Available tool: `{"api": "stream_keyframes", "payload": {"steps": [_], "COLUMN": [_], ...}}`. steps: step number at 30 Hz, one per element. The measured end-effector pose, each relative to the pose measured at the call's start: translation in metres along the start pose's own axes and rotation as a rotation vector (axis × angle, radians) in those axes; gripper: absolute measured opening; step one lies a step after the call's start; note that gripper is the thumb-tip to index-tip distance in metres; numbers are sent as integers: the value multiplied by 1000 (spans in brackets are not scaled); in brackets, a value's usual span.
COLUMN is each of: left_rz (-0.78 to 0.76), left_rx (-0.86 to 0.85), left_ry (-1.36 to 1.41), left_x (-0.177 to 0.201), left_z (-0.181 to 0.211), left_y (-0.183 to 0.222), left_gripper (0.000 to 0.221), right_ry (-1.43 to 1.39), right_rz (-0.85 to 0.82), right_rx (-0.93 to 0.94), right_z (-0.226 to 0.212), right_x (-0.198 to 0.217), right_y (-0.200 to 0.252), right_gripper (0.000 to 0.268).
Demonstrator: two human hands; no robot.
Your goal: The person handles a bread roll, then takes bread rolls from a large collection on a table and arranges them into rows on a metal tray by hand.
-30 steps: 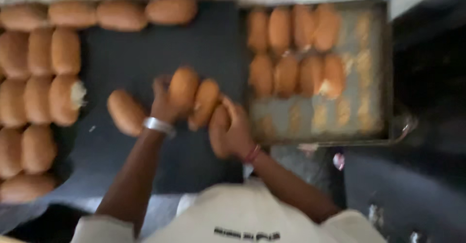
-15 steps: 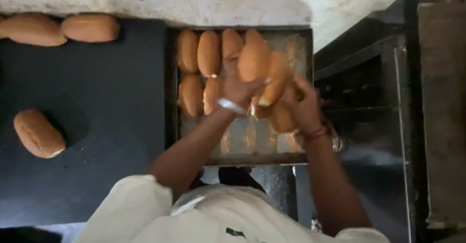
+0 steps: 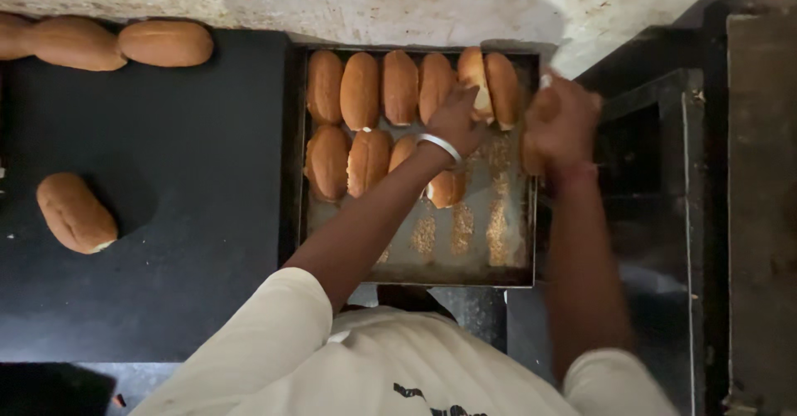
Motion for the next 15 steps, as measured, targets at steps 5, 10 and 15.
{"api": "stream_keyframes", "payload": {"steps": [5, 10, 15], "left_rz": [-178, -536, -19], "left_rx": [74, -97, -266], "left_ry": [-7, -352, -200], "left_x": [57, 74, 113], "left_z": [15, 38, 59], "left_y": [19, 100, 136], "left_gripper": [49, 33, 59], "right_ry": [-696, -448, -443], "right_rz": [146, 311, 194], "right_rx": [-295, -341, -559], "right_z": [19, 32, 48], "right_x": [-36, -107, -108], "right_y": [76, 125, 112], "right_gripper": [70, 47, 47]}}
Point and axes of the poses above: each hand's wrist, its own y-axis away from the middle knuckle, its own x-axis out of the back of the hand, z = x × y, the point moved 9 cm from there along -y, towards the middle knuckle, and after that the axes turned 15 degrees about -y, right-handed, at the moved point
